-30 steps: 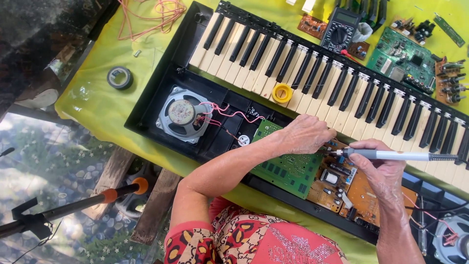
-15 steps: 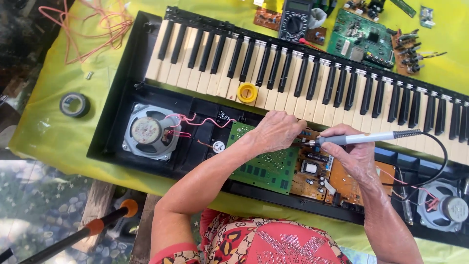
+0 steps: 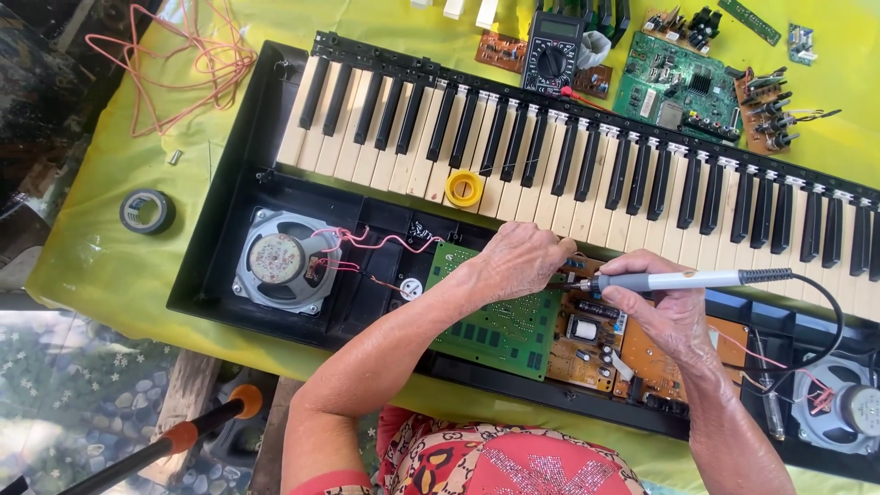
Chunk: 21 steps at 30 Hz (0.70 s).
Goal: The person uses a soldering iron to work on a green circuit board inside an open electronic keyboard. They hold the board steady with one hand while applying the soldering iron with the other, moving between different points on the board.
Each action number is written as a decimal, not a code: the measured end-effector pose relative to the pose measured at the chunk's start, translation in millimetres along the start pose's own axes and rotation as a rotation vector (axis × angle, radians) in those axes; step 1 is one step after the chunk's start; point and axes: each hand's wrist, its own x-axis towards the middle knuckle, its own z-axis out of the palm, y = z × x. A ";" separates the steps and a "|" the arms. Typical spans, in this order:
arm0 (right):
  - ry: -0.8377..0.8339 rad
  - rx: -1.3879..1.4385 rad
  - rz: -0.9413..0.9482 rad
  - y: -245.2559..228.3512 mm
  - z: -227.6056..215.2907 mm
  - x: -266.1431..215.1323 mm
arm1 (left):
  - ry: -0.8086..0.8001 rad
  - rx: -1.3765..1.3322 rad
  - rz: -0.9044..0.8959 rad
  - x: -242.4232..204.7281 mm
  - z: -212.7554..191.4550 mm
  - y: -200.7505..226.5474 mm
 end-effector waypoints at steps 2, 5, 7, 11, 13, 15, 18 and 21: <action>0.006 -0.011 -0.001 2.0 -1.3 -0.1 | -0.012 -0.015 0.005 0.5 -0.5 0.8; -0.005 -0.022 -0.002 1.8 -3.0 0.3 | 0.019 -0.022 0.004 1.2 3.4 0.3; -0.010 0.003 0.006 -0.5 -3.1 0.7 | 0.033 -0.026 0.018 0.5 0.2 0.2; -0.012 -0.001 -0.009 0.0 -3.3 0.5 | 0.045 -0.033 0.024 4.5 11.3 -4.2; -0.018 0.000 -0.012 -0.2 -3.1 0.7 | 0.073 -0.029 0.028 2.9 9.6 -3.1; -0.016 -0.004 -0.014 3.0 -3.8 -0.1 | 0.067 -0.033 0.023 4.2 11.7 -4.4; -0.017 -0.003 -0.012 3.5 -4.3 0.7 | 0.065 -0.033 0.018 5.2 13.5 -5.4; -0.020 0.004 -0.003 2.2 -4.2 1.1 | 0.065 -0.043 0.020 5.0 10.9 -4.8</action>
